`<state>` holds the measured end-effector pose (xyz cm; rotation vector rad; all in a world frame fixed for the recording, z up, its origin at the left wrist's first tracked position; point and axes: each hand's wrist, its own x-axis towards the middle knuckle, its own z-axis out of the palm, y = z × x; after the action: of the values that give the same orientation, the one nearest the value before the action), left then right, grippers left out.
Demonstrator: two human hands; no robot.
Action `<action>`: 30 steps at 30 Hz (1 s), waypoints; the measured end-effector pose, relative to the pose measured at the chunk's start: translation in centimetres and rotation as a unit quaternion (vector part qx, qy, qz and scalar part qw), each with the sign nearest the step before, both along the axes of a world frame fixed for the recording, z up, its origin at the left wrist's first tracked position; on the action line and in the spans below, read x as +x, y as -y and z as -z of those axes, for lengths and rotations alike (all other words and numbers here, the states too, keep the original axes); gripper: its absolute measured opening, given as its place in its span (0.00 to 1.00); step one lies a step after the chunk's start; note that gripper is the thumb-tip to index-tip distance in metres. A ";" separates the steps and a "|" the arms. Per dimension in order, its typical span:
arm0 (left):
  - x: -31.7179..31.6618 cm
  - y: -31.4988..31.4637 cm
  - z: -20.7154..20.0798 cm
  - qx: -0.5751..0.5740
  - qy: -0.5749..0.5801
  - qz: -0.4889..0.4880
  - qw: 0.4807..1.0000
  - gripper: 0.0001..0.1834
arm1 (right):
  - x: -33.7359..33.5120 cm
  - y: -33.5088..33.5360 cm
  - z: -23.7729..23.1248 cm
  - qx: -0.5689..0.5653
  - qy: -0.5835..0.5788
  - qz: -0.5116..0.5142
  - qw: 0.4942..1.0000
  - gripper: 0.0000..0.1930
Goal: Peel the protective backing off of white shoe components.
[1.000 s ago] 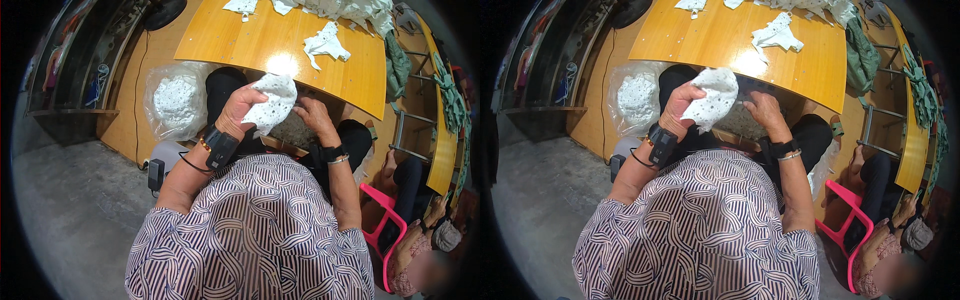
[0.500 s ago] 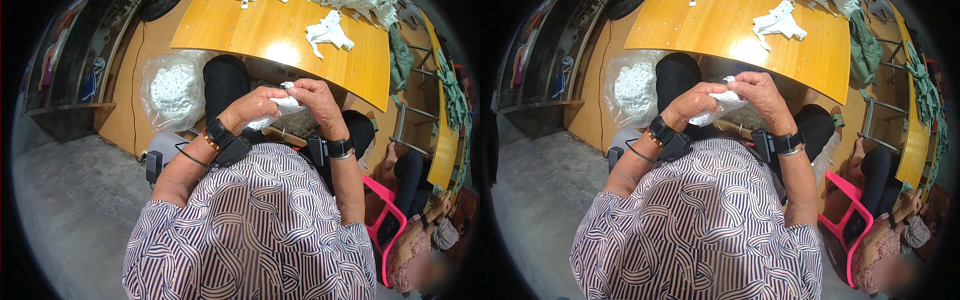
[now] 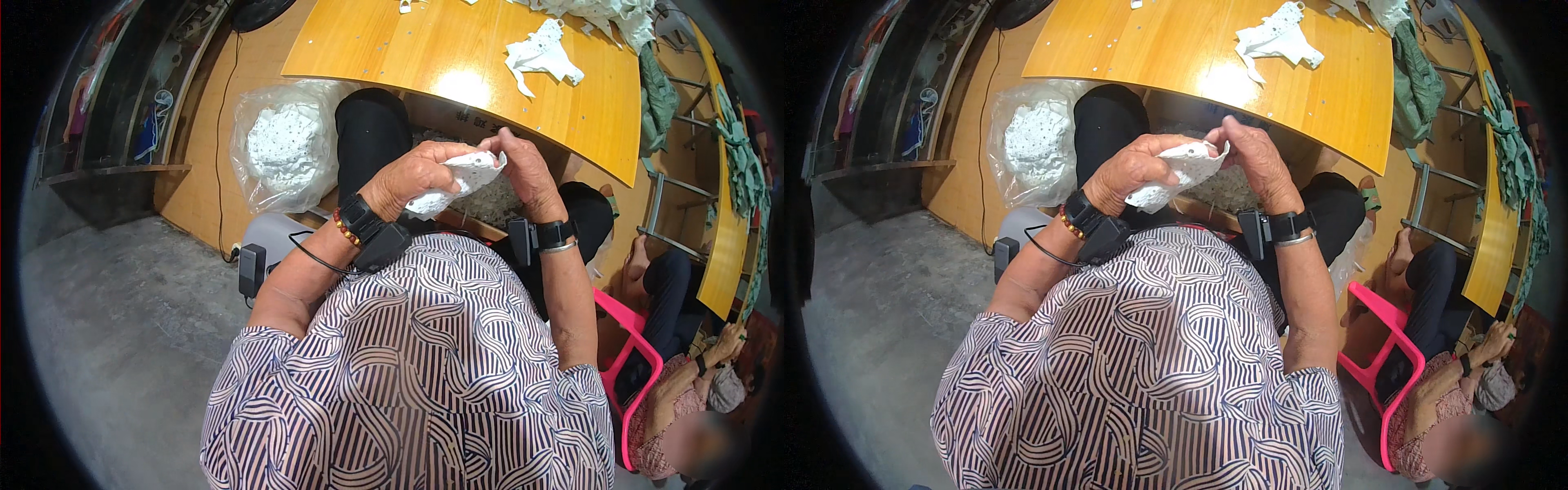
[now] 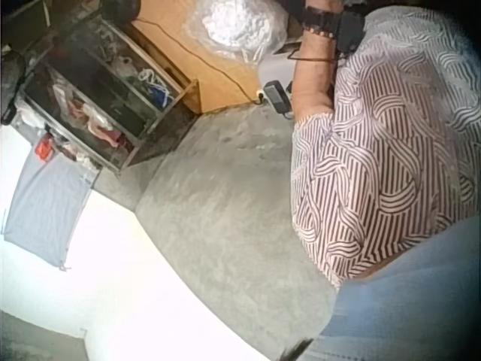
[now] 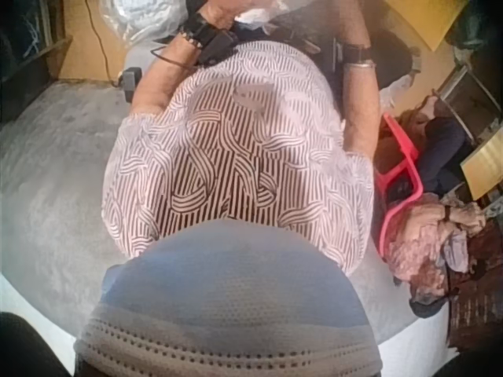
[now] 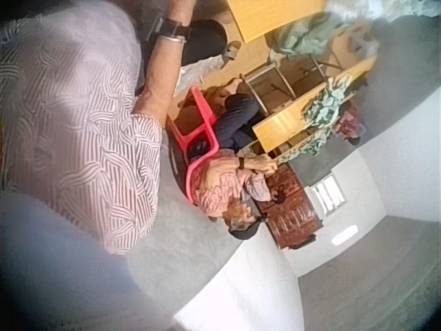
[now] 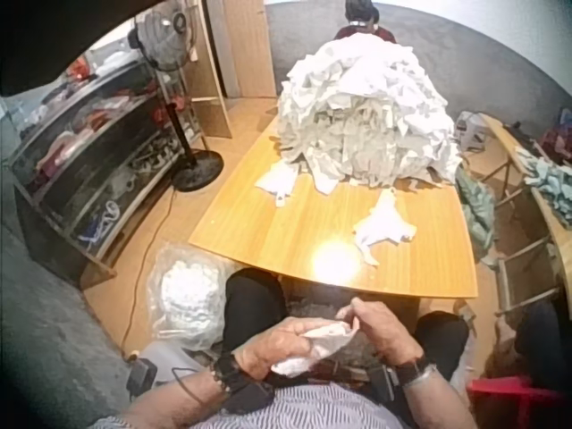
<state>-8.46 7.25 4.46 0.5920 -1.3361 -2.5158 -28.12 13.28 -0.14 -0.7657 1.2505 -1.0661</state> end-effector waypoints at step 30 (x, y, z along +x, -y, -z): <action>-0.8 0.5 3.8 0.271 -0.166 -0.193 0.928 0.20 | 0.1 -0.9 -0.2 0.021 0.036 -0.073 0.996 0.24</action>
<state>-9.30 6.77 0.69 0.4389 -0.3529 -2.4818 -27.97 14.23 0.06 -0.7672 1.1347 -0.9384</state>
